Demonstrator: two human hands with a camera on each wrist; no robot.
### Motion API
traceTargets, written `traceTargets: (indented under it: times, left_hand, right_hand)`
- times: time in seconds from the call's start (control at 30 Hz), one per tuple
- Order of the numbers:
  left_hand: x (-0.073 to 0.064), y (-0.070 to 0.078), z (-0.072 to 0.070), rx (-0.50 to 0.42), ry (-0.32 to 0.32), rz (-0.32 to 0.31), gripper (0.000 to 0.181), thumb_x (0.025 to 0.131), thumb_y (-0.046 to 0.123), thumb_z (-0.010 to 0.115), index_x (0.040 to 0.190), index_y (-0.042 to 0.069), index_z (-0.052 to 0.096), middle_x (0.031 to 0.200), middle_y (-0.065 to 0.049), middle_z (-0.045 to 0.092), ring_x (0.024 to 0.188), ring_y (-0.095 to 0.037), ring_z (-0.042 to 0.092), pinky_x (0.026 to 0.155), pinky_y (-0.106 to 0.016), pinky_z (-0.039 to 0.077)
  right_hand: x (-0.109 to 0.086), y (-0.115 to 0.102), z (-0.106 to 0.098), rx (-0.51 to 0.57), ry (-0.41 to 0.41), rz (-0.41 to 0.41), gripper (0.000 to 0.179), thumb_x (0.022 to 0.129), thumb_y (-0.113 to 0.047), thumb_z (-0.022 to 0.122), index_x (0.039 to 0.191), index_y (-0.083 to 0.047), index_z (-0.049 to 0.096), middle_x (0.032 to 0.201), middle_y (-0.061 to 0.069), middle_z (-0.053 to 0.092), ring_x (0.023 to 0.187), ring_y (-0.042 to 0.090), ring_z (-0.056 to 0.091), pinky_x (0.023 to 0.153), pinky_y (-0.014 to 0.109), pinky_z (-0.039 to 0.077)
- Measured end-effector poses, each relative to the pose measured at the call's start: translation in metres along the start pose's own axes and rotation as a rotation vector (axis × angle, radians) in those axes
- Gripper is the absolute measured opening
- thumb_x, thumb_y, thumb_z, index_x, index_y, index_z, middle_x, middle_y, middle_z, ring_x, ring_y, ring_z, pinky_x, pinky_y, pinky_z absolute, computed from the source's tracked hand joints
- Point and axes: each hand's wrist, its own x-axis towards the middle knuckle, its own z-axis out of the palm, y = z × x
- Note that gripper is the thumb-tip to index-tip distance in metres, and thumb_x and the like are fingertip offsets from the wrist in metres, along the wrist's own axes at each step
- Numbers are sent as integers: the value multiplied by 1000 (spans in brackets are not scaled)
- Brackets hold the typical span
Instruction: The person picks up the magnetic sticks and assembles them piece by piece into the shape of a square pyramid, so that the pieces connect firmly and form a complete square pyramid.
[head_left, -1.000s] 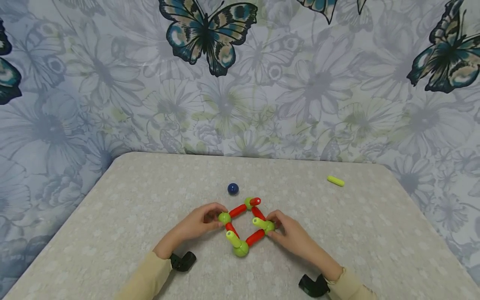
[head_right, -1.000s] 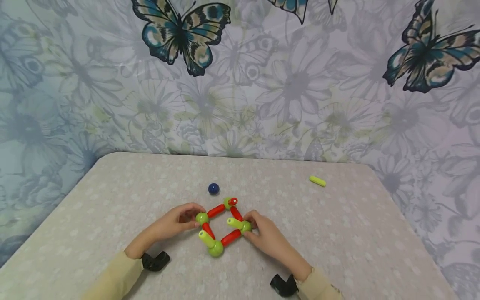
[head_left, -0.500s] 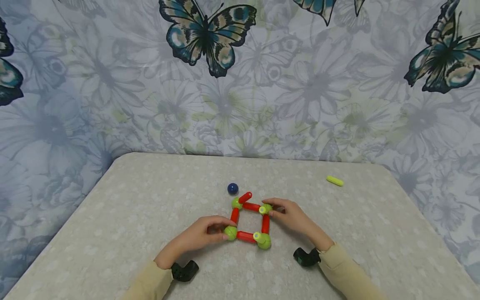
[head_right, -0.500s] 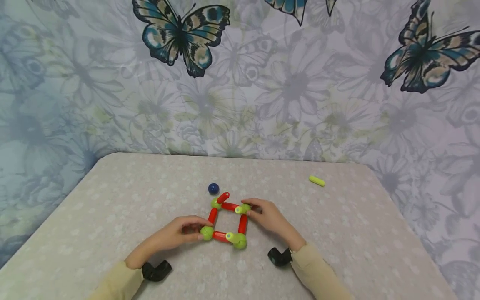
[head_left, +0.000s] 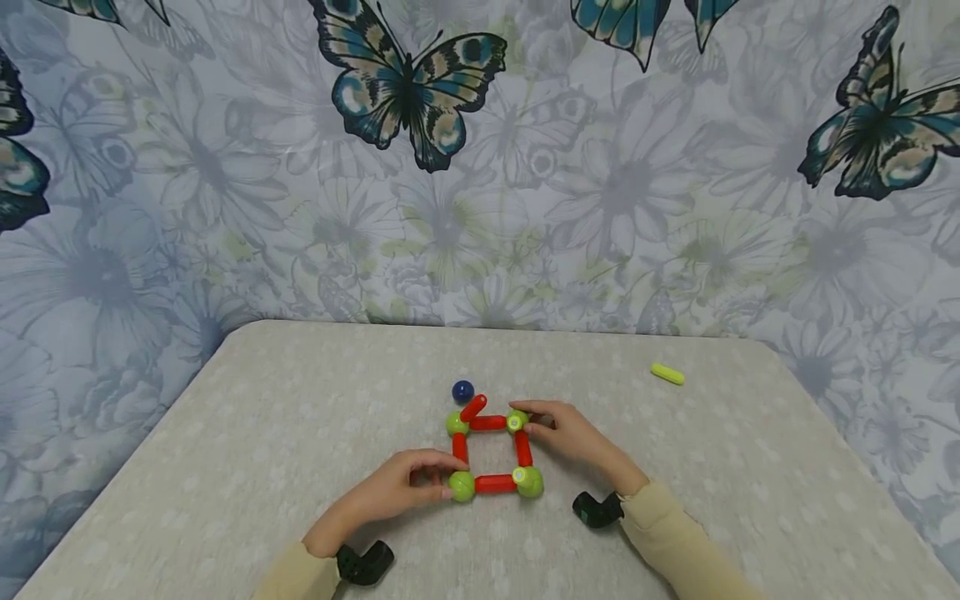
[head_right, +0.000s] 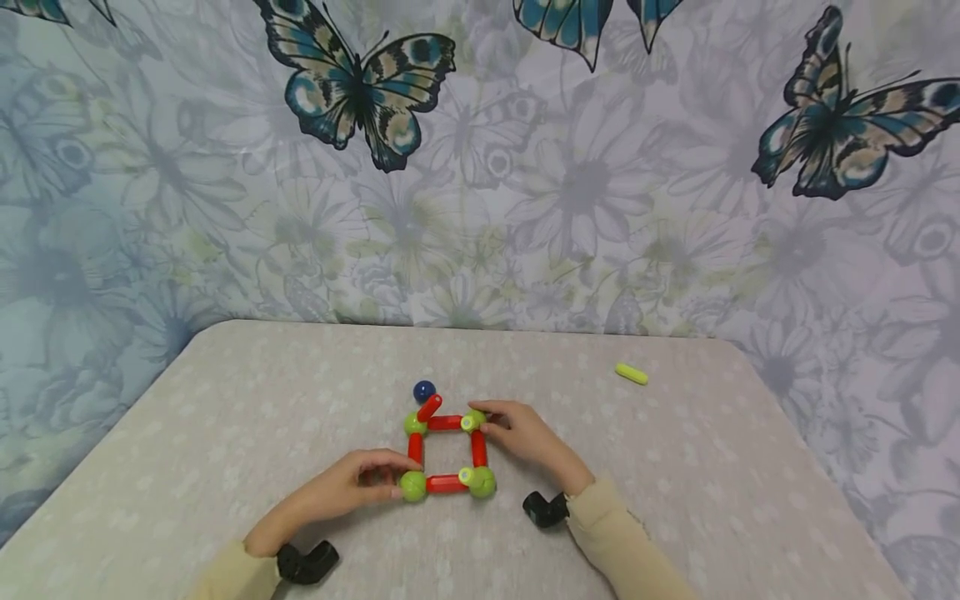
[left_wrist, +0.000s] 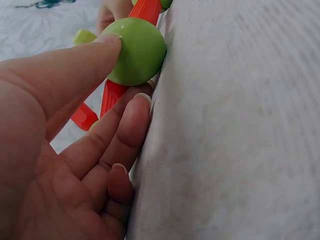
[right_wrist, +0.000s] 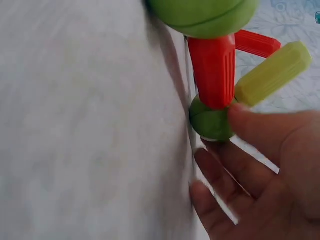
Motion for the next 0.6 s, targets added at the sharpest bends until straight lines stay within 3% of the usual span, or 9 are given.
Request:
traceTargets:
  times: [0.1,0.2,0.37,0.43,0.5,0.6]
  left_hand:
    - [1,1,-1,1,2,8,29,89,13,65,118,6,64,105,-1,63,83,-16,55,72,-28,46]
    - [4,2,-8,26,60,-26,27,91,13,63,117,7,64,107,-4,63,88,-18,56,74,-30,47]
    - [14,-4,-22,101,258,-132,29,90,13,65,117,5,60,112,-11,59,88,-20,57,73,-32,48]
    - [20,-8,-26,109,290,-163,34,89,12,66,121,3,57,114,-14,57,86,-20,57,72,-32,48]
    - [27,-11,-28,101,282,-179,40,88,11,67,125,2,54,115,-17,55,84,-21,57,68,-32,48]
    - [39,-14,-30,110,226,-155,43,88,11,66,127,0,53,114,-17,56,83,-21,55,66,-30,48]
  right_hand:
    - [-9,5,-13,-13,39,-30,43,93,-7,59,134,0,49,128,12,54,108,26,53,83,37,47]
    - [-21,16,-43,-60,159,-2,44,94,-4,57,135,5,44,132,21,48,117,35,47,87,44,45]
    - [-43,47,-104,-124,408,186,41,97,-6,51,134,7,42,133,28,42,121,43,40,92,51,39]
    - [-51,59,-121,-142,466,270,39,97,-6,50,133,8,43,133,30,41,121,44,38,93,53,37]
    - [-58,70,-130,-182,475,348,39,96,-6,50,131,10,43,131,33,41,119,47,39,92,56,36]
    - [-62,84,-137,-304,415,432,41,93,-6,54,128,14,45,126,37,43,113,51,41,89,59,36]
